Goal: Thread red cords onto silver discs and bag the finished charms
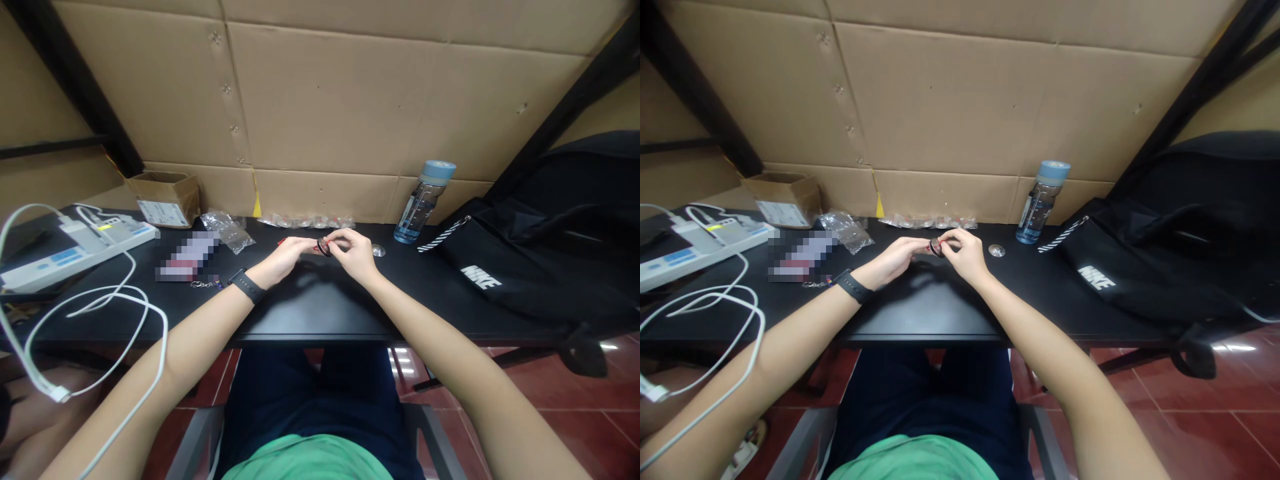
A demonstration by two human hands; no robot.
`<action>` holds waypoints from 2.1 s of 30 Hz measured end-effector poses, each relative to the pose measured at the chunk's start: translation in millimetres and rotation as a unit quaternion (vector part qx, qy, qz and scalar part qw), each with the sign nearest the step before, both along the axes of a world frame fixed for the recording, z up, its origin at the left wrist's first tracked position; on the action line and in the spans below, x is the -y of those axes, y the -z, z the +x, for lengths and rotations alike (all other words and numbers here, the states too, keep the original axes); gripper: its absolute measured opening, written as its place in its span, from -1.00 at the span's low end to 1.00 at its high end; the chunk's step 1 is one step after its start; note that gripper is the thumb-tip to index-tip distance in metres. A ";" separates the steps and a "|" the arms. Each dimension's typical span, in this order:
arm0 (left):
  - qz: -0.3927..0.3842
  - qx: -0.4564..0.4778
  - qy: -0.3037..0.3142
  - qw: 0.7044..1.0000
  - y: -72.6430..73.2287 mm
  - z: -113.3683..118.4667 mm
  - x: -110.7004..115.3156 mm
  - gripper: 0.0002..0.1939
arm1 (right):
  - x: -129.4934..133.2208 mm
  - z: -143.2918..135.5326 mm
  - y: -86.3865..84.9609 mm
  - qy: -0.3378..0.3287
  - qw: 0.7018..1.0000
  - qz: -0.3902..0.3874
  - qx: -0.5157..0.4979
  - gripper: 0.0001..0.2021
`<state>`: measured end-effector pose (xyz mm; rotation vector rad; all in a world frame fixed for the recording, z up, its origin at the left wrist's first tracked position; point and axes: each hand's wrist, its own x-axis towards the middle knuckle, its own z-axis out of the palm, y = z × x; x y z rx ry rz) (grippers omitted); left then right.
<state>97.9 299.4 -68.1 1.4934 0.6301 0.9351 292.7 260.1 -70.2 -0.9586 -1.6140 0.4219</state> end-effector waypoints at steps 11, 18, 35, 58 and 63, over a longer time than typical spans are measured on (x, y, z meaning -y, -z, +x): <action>-0.009 -0.015 0.015 1.000 9.2 -2.7 -4.6 -0.65 | 4.7 -1.6 -4.4 -0.009 0.999 0.016 0.032 -0.90; -0.037 -0.037 -0.025 0.998 10.0 -2.0 -6.6 -0.77 | 4.9 6.6 -11.2 -0.069 0.983 0.045 0.165 -0.81; -0.002 -0.064 0.004 0.998 14.7 -3.7 -7.3 -0.70 | -4.2 11.5 -2.2 -0.031 0.958 0.029 0.284 -0.72; 0.130 -0.600 -0.334 0.715 -12.4 -135.4 -61.8 -0.20 | -6.5 32.9 -10.3 -0.014 0.977 -0.008 0.214 -0.68; 0.138 -0.586 -0.350 0.718 -8.3 -126.2 -60.7 -0.41 | -8.5 36.6 -10.1 -0.009 0.978 -0.005 0.209 -0.68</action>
